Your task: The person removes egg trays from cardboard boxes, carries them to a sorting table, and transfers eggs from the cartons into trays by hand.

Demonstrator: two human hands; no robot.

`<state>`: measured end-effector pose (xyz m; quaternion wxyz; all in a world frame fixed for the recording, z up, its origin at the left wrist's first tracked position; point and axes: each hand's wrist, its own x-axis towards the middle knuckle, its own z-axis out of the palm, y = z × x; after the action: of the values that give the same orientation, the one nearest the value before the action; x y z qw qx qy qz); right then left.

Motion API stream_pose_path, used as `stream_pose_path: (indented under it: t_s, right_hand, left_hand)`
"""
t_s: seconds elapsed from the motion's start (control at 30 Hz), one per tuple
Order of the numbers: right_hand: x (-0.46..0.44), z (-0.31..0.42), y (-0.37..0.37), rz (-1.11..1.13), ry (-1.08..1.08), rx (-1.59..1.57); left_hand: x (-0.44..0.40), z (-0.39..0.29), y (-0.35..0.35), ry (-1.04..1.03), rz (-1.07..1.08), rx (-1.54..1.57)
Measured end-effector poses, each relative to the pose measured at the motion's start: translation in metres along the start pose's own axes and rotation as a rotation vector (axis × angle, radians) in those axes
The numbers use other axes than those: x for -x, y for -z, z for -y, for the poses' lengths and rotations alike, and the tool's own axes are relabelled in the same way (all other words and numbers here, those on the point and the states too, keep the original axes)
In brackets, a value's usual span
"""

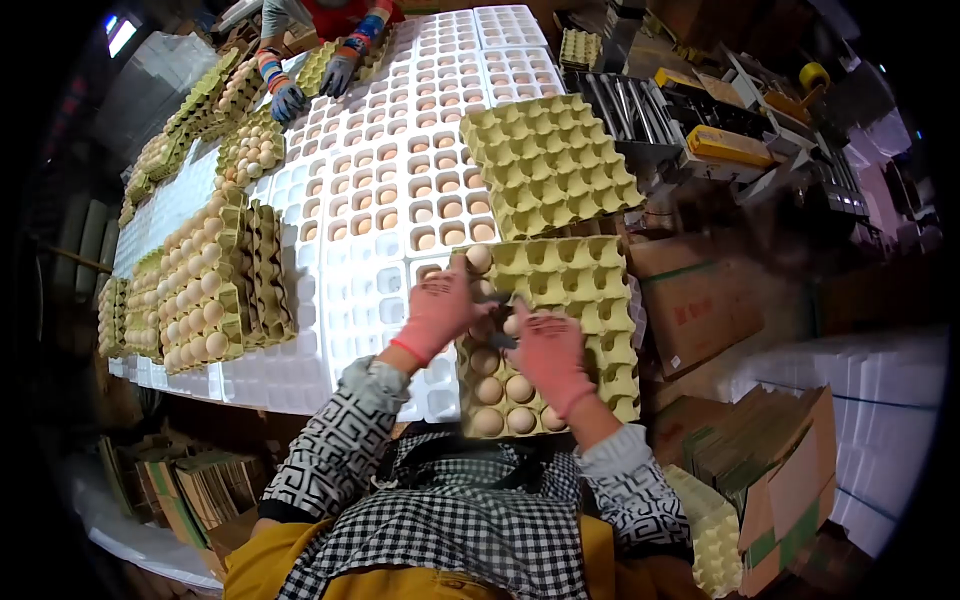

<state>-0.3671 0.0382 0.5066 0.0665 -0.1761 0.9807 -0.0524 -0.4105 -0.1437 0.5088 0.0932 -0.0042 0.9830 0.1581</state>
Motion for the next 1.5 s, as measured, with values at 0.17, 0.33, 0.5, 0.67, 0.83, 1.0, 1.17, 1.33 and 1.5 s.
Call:
stream_pose_path:
  t_s: [0.17, 0.33, 0.5, 0.67, 0.83, 1.0, 1.17, 1.33, 1.5]
  right_hand:
    - [-0.01, -0.033, 0.016, 0.048, -0.039, -0.78]
    - [-0.041, -0.037, 0.036, 0.064, -0.279, -1.87]
    - [-0.107, 0.044, 0.018, -0.011, -0.053, -0.083]
    - [-0.123, 0.044, 0.008, -0.04, -0.007, 0.042]
    - [-0.135, 0.113, 0.04, -0.161, 0.002, -0.599]
    - [-0.221, 0.203, -0.046, 0.039, 0.266, -0.17]
    - [-0.23, 0.206, -0.076, -0.189, 0.321, -0.099]
    - [-0.186, 0.178, -0.072, -0.241, 0.208, -0.248]
    - [-0.065, 0.091, 0.057, -0.394, -0.47, -0.839]
  left_hand:
    - [0.004, 0.02, 0.006, -0.101, 0.01, 0.173]
    - [0.055, 0.09, -0.002, 0.275, 0.146, 1.391]
    - [0.072, 0.151, -0.016, 0.413, -0.12, 1.205]
    - [0.005, 0.23, 0.003, 0.31, -0.64, 0.748]
    - [-0.03, 0.268, 0.014, 0.479, -0.279, 0.345]
    - [-0.012, 0.278, -0.031, 0.118, -0.76, 0.878]
    - [-0.007, 0.282, -0.044, -0.078, -0.561, 0.261]
    - [-0.007, 0.28, -0.042, -0.062, -0.546, 0.32]
    - [0.019, 0.234, -0.027, -0.212, -0.475, 0.559]
